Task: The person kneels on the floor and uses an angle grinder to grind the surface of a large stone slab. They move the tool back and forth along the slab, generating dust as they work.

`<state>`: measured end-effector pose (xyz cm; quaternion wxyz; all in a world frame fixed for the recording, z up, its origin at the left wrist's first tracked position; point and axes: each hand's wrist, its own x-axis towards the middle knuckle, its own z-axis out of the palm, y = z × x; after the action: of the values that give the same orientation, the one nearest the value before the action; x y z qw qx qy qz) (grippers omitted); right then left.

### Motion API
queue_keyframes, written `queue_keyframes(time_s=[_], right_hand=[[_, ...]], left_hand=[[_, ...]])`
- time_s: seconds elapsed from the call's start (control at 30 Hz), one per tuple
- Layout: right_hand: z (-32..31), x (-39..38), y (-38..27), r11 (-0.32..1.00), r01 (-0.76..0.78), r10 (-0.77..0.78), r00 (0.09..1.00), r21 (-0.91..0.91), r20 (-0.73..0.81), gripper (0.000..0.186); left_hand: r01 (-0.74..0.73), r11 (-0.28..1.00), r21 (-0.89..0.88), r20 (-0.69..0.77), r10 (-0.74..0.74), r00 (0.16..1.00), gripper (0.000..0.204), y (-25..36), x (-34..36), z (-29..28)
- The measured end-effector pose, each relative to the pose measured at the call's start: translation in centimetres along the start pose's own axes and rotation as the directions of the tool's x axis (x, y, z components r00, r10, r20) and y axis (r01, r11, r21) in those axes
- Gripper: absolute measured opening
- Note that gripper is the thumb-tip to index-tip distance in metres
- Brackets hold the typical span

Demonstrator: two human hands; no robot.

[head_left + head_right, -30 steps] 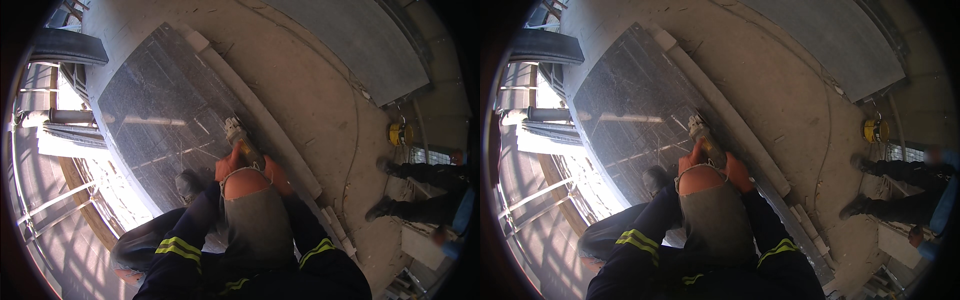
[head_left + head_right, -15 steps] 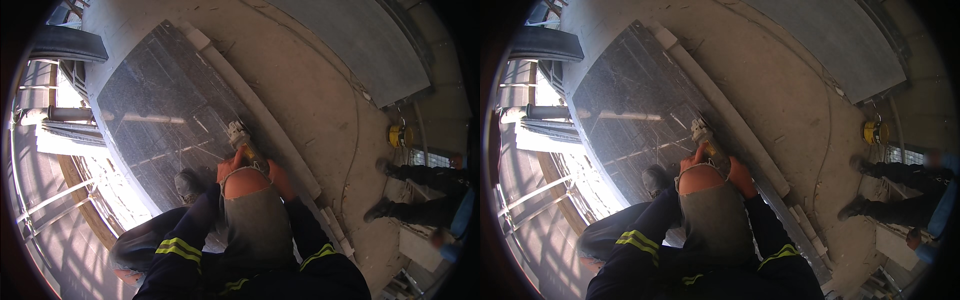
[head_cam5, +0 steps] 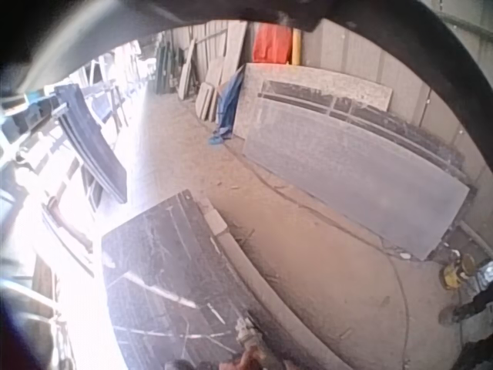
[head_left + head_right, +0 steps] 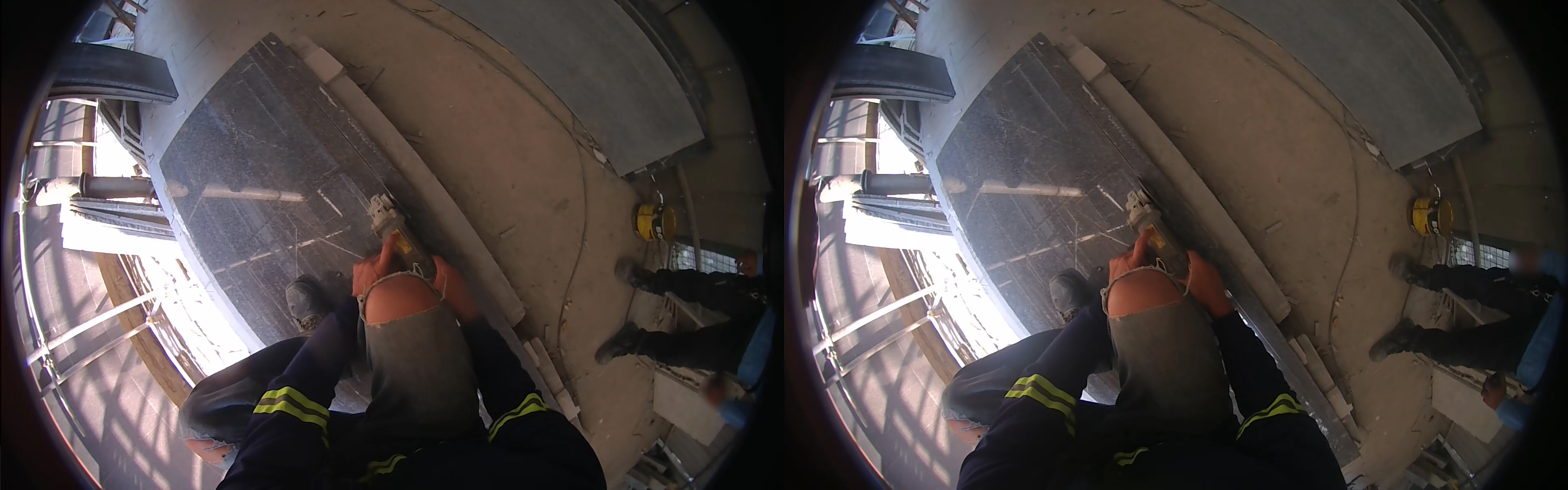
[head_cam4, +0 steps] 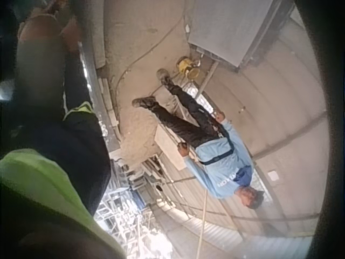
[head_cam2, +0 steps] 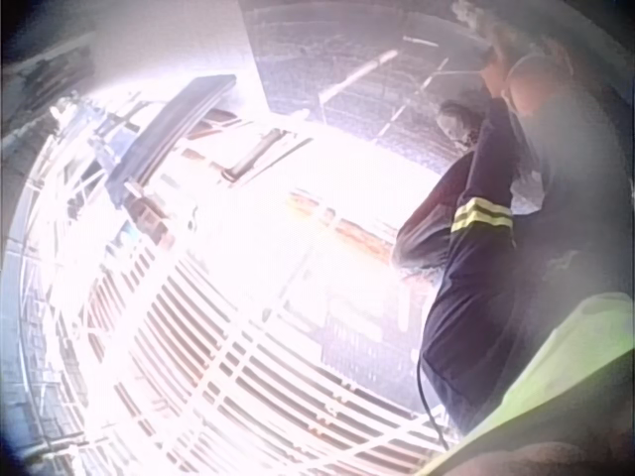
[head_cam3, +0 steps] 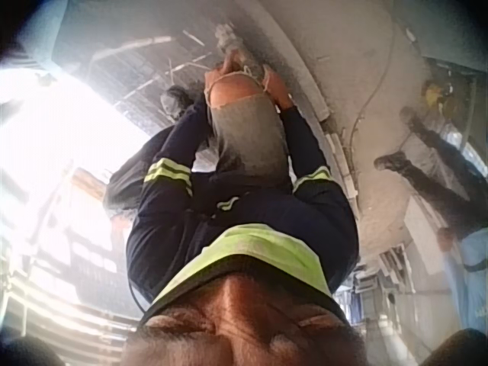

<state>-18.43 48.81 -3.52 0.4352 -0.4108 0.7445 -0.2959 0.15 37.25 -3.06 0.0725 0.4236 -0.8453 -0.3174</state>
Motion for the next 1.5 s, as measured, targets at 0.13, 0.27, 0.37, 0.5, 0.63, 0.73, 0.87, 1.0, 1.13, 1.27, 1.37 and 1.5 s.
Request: queue_keyframes(time_s=[0.13,0.27,0.37,0.5,0.63,0.73,0.87,1.0,1.13,1.27,1.37,1.5], right_hand=[[-0.6,-1.1,0.9,0.993,-0.108,0.104,0.991,0.046,0.087,0.059],[0.1,-1.3,2.6,0.993,-0.108,0.110,0.993,-0.042,0.045,0.055],[1.1,-0.7,3.3,0.995,-0.074,0.073,0.997,-0.067,-0.023,0.053],[1.6,-0.3,2.8,0.995,0.044,-0.053,0.993,-0.095,-0.102,0.050],[0.9,-0.3,2.0,0.992,0.092,-0.098,0.993,-0.088,-0.064,0.053],[0.7,-0.1,2.3,0.996,-0.050,0.054,0.998,-0.079,0.041,0.052],[0.5,-1.0,3.0,0.999,-0.039,0.040,0.998,-0.037,0.039,0.052],[0.1,-1.5,2.7,0.996,-0.060,0.064,0.996,-0.067,0.063,0.050],[0.3,-1.0,2.5,0.990,-0.106,0.109,0.993,-0.091,0.034,0.048],[1.0,-0.6,3.3,0.995,-0.066,0.067,0.998,-0.071,0.012,0.046],[1.2,-0.5,3.3,0.999,-0.021,0.021,1.000,0.031,0.001,0.047],[-0.1,-1.2,1.7,0.999,-0.013,0.012,1.000,0.035,0.024,0.054]], left_hand=[[-0.054,0.998,-0.030,-0.042,0.052,0.998,0.080,-0.1,-0.7,0.7],[-0.043,0.999,-0.028,-0.033,0.042,0.999,0.082,0.2,-0.9,0.8],[-0.037,0.998,-0.046,-0.012,0.036,0.999,0.083,0.2,-0.8,0.2],[-0.021,0.999,-0.042,0.009,0.022,1.000,0.084,0.3,-0.2,-0.1],[-0.010,0.999,-0.040,-0.005,0.009,1.000,0.085,0.4,-0.1,0.0],[-0.020,1.000,0.008,-0.010,0.020,1.000,0.084,0.4,-0.5,0.6],[-0.045,0.999,-0.002,-0.011,0.045,0.999,0.082,0.1,-1.0,1.2],[-0.098,0.993,-0.072,-0.031,0.096,0.995,0.081,-0.1,-1.1,1.0],[-0.036,0.998,-0.057,-0.044,0.034,0.998,0.081,0.5,-1.0,1.0],[-0.004,0.999,-0.032,-0.029,0.003,1.000,0.082,0.5,-0.9,0.9],[-0.027,1.000,-0.006,0.003,0.027,1.000,0.081,-0.1,-0.8,0.9],[-0.077,0.994,-0.082,-0.053,0.073,0.996,0.080,-0.1,-1.1,1.5]])
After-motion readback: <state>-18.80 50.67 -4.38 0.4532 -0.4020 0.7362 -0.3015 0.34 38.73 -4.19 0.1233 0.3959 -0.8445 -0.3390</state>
